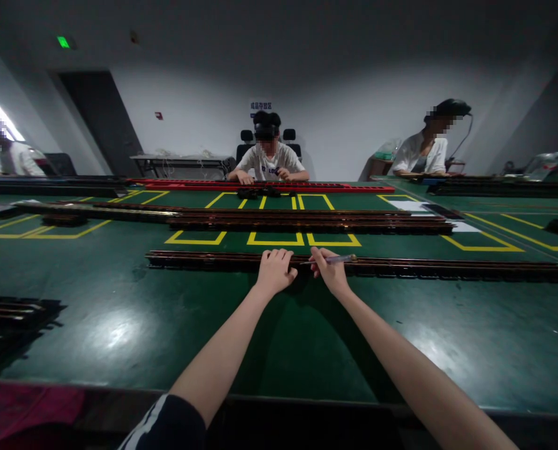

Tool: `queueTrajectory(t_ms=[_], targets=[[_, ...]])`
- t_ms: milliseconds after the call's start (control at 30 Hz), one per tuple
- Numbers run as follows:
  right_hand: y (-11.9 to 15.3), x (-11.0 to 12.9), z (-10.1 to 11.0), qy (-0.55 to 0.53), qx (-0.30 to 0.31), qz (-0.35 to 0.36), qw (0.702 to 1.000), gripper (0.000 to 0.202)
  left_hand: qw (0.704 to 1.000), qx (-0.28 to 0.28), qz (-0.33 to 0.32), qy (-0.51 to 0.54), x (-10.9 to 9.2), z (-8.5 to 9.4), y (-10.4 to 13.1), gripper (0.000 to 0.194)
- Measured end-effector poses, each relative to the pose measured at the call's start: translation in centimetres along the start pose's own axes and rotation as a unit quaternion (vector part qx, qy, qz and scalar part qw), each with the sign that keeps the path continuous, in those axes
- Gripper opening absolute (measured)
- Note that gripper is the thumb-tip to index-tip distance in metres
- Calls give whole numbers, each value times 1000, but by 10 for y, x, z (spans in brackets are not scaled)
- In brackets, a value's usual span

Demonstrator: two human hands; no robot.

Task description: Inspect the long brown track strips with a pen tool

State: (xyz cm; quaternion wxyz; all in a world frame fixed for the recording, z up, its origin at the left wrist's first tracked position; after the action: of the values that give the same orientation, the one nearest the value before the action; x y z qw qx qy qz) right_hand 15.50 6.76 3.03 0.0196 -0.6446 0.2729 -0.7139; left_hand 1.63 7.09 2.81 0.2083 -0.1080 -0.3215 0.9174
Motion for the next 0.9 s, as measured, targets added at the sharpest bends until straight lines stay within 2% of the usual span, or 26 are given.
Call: queueTrajectory(t_ms=[267, 500, 700, 900], targets=[[-9, -1, 10, 74, 40, 28, 996, 42, 1000, -8, 12, 7, 2, -1, 0, 37], [-9, -3, 16, -3, 34, -9, 999, 36, 1000, -19, 17, 8, 2, -2, 1, 33], [-8, -14, 11, 10, 30, -35, 999, 44, 1000, -25, 16, -3, 1, 0, 1, 33], [-5, -12, 6, 40, 44, -8, 998, 47, 1000, -21, 19, -7, 1, 0, 1, 34]])
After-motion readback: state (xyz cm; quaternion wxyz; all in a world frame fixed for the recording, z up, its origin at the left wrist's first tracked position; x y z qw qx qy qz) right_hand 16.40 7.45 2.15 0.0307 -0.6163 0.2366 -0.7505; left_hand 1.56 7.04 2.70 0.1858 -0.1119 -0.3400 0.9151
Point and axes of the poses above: each hand's wrist, its own y-axis away from the middle knuckle, its own z-axis out of the back of the hand, x = y × z, the point moved 7 cm from there along -y, towards the middle knuckle, and after that the axes turned 14 degrees about -x, right-handed, at the moved point
